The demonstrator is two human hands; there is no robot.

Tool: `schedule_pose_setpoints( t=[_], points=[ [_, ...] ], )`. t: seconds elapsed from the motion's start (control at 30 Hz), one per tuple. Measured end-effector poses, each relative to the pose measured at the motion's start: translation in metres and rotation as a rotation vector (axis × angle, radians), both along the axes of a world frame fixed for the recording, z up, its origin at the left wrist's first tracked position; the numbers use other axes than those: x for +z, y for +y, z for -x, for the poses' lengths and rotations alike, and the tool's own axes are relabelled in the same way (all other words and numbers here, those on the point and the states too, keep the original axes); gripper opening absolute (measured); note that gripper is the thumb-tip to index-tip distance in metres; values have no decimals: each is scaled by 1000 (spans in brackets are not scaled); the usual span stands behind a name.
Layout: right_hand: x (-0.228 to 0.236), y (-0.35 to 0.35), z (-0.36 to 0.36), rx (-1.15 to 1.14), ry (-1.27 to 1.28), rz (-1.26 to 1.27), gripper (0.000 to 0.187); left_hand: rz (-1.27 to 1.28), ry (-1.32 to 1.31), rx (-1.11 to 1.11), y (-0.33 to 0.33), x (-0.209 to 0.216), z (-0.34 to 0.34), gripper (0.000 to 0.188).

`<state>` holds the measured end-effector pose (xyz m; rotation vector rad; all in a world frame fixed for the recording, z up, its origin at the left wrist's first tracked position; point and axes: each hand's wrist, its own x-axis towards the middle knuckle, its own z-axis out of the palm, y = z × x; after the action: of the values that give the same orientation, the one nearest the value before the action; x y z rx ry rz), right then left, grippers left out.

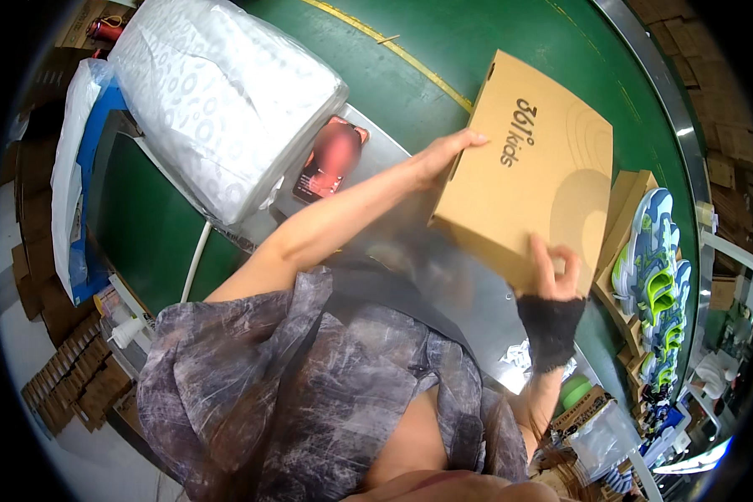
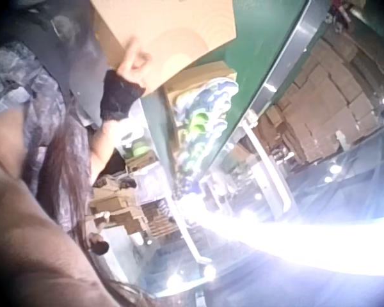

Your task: The person repeatedly packs pairs of sneakers into cardboard boxes on a conveyor belt. They place tissue paper inside each box, insert the shoes, and close the box before moving it down the line.

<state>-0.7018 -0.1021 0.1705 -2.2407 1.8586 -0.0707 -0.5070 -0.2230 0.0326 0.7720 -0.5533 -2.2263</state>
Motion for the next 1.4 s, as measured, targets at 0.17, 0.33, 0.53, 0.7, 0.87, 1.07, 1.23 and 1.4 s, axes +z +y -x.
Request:
schedule_pose_setpoints(
  t=[0.17,0.33,0.53,0.7,0.87,1.07,1.23,1.4],
  points=[
    [107,16,2,496,-838,-140,39,-67,-66,105,54,70,-39,55],
    [144,36,-25,612,-1821,200,11,153,-87,514,89,78,-112,40],
    [176,76,-20,465,-1672,-67,6,632,191,880,169,77,-264,18],
    [172,92,-22,422,-1752,63,19,185,174,1367,232,83,-294,67],
    [144,64,-5,1131,-1606,-655,10,-3,168,1328,229,70,-274,96],
    [55,46,43,655,-607,-401,23,14,-35,495,185,29,-192,49],
    [-4,21,178,-71,-86,441,35,-188,-384,195,172,18,-107,37],
    [3,-3,261,-535,287,132,65,-140,-523,82,160,14,-76,35]
  ],
)
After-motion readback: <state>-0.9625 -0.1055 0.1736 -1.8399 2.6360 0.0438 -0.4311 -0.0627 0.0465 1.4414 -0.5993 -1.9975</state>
